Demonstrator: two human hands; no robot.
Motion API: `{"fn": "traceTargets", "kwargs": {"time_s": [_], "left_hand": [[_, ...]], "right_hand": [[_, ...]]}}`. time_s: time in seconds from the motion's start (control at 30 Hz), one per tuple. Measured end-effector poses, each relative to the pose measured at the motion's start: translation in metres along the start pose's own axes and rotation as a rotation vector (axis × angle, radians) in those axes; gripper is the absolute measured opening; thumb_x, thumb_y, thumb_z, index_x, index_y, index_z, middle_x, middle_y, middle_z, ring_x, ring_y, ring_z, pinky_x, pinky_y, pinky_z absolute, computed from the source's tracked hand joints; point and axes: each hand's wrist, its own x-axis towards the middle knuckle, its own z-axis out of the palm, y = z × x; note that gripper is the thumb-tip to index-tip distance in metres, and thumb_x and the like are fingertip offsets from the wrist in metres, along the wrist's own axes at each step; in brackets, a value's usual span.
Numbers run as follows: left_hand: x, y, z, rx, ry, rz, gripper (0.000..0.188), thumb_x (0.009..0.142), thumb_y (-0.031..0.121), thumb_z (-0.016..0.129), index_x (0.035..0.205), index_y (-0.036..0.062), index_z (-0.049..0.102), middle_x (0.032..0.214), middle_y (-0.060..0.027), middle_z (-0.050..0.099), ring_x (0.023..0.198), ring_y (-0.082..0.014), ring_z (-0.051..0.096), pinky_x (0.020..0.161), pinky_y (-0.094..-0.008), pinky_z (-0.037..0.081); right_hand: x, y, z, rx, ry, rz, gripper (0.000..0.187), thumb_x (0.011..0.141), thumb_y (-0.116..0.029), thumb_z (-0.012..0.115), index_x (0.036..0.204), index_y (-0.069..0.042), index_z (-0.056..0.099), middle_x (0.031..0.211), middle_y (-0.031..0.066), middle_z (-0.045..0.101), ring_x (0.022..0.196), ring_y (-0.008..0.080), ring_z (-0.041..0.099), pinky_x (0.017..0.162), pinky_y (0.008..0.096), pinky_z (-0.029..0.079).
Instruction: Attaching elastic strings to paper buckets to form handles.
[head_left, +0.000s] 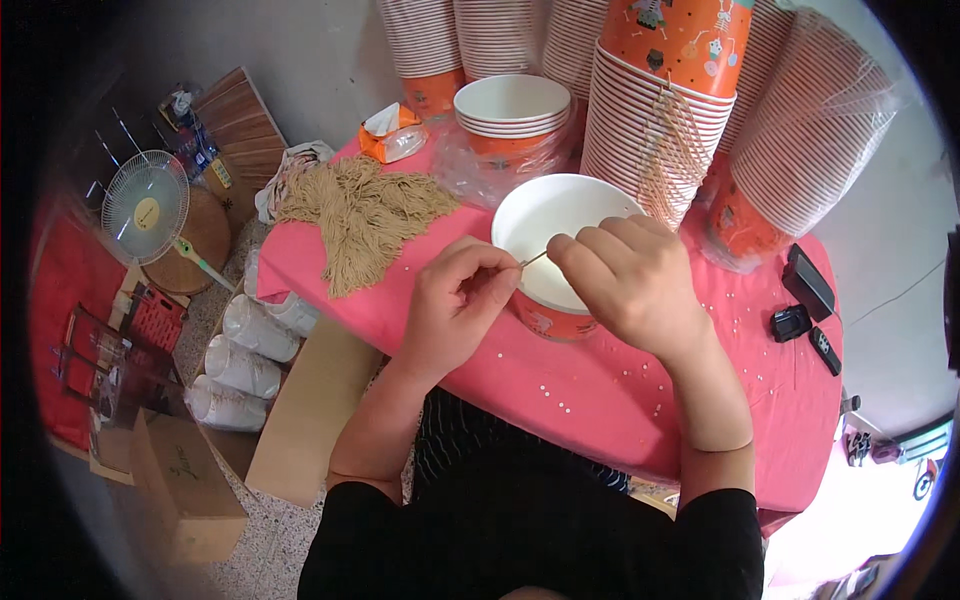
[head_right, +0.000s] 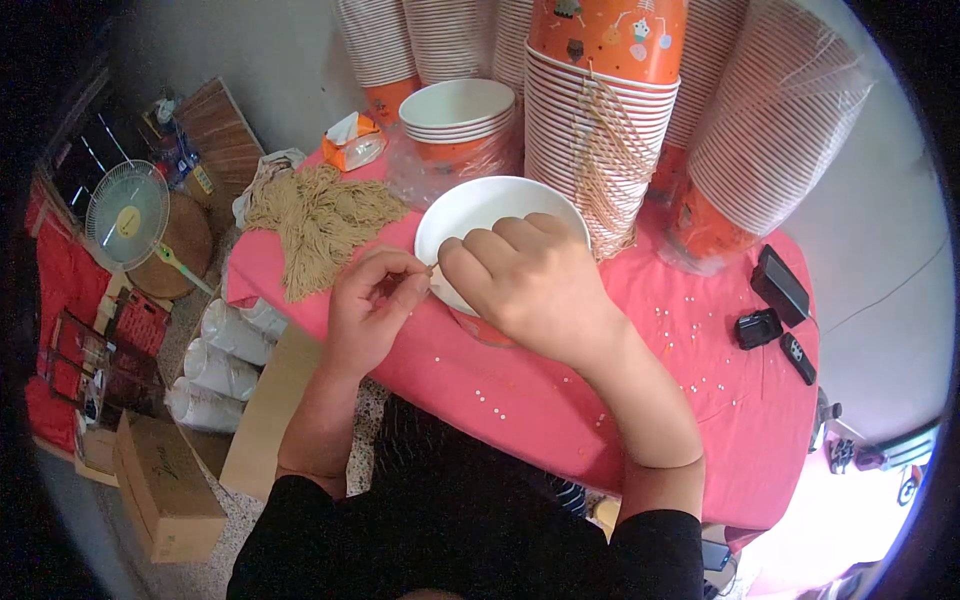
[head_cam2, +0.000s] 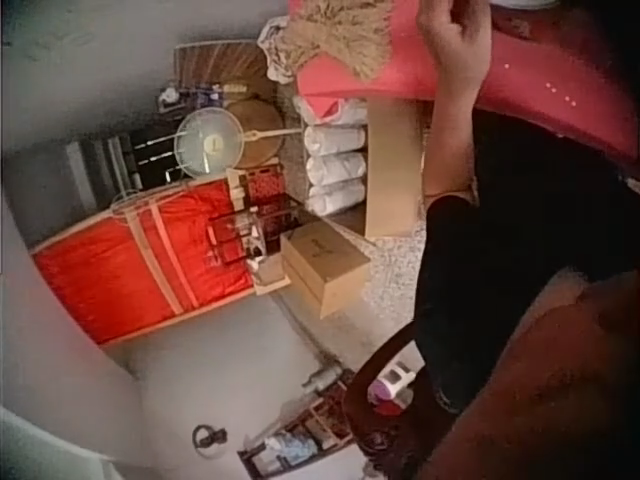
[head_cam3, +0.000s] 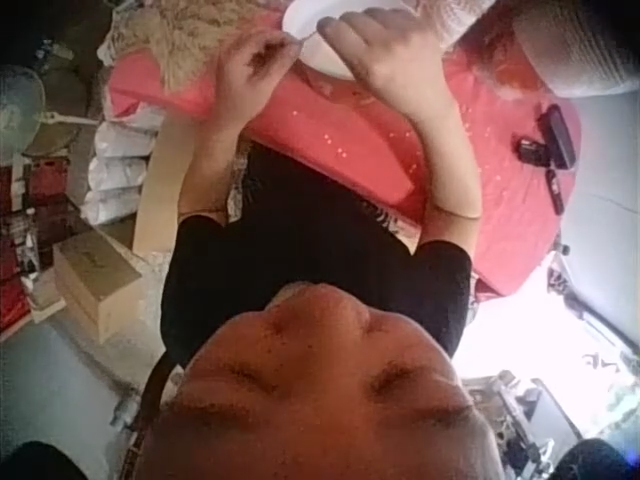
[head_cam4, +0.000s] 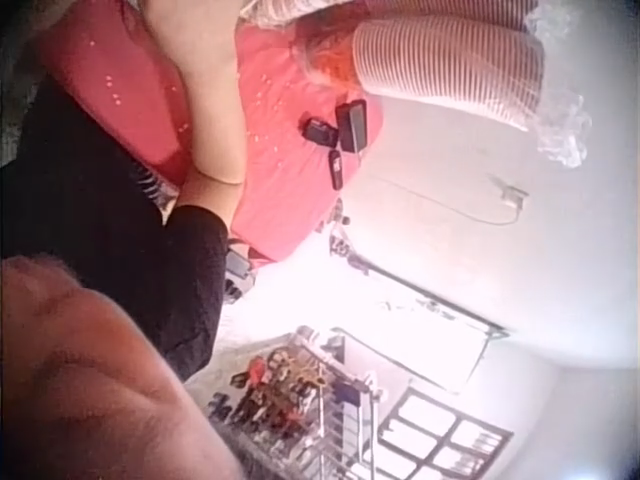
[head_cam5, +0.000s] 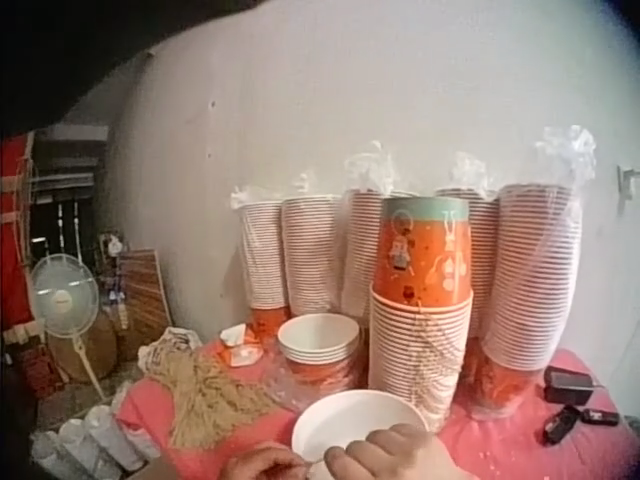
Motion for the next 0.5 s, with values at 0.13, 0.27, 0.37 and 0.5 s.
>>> {"fn": "traceTargets", "kwargs": {"time_s": [0.13,0.27,0.37,0.5], "left_hand": [[-0.006,-0.006,0.000,0.018,0.022,-0.027,0.006,0.085,0.000,0.069,0.090,0.0011,0.066,0.079,0.0001,0.056,0.065,-0.0050,0.049,0.055,-0.0207,0.037],[-0.009,-0.012,0.002,0.122,0.045,0.025,0.004,0.085,-0.001,0.068,0.088,0.0015,0.067,0.079,0.0011,0.054,0.065,-0.0051,0.047,0.056,-0.0206,0.036],[-0.006,-0.014,0.007,0.177,0.069,0.095,0.005,0.084,-0.002,0.067,0.087,0.0017,0.067,0.077,0.0014,0.052,0.064,-0.0054,0.046,0.055,-0.0211,0.035],[0.000,-0.018,0.009,0.170,0.026,0.121,0.011,0.082,-0.003,0.067,0.091,0.0026,0.067,0.076,0.0006,0.051,0.061,-0.0063,0.044,0.054,-0.0216,0.035]], "right_hand": [[-0.001,0.007,-0.015,-0.161,0.079,0.000,0.023,0.071,-0.016,0.062,0.093,-0.007,0.060,0.069,0.0002,0.052,0.061,0.0159,0.056,0.051,0.0313,0.043],[-0.003,0.021,-0.031,-0.245,0.223,0.024,0.022,0.069,-0.011,0.064,0.091,-0.007,0.063,0.066,0.0018,0.052,0.056,0.0175,0.055,0.050,0.0319,0.041],[-0.001,0.021,-0.040,-0.286,0.316,0.039,0.024,0.066,-0.006,0.070,0.089,-0.007,0.064,0.063,0.0026,0.054,0.053,0.0176,0.054,0.048,0.0320,0.039],[-0.002,0.019,-0.044,-0.277,0.317,0.099,0.021,0.071,-0.005,0.073,0.089,-0.006,0.063,0.066,0.0035,0.058,0.055,0.0187,0.057,0.048,0.0317,0.041]]}}
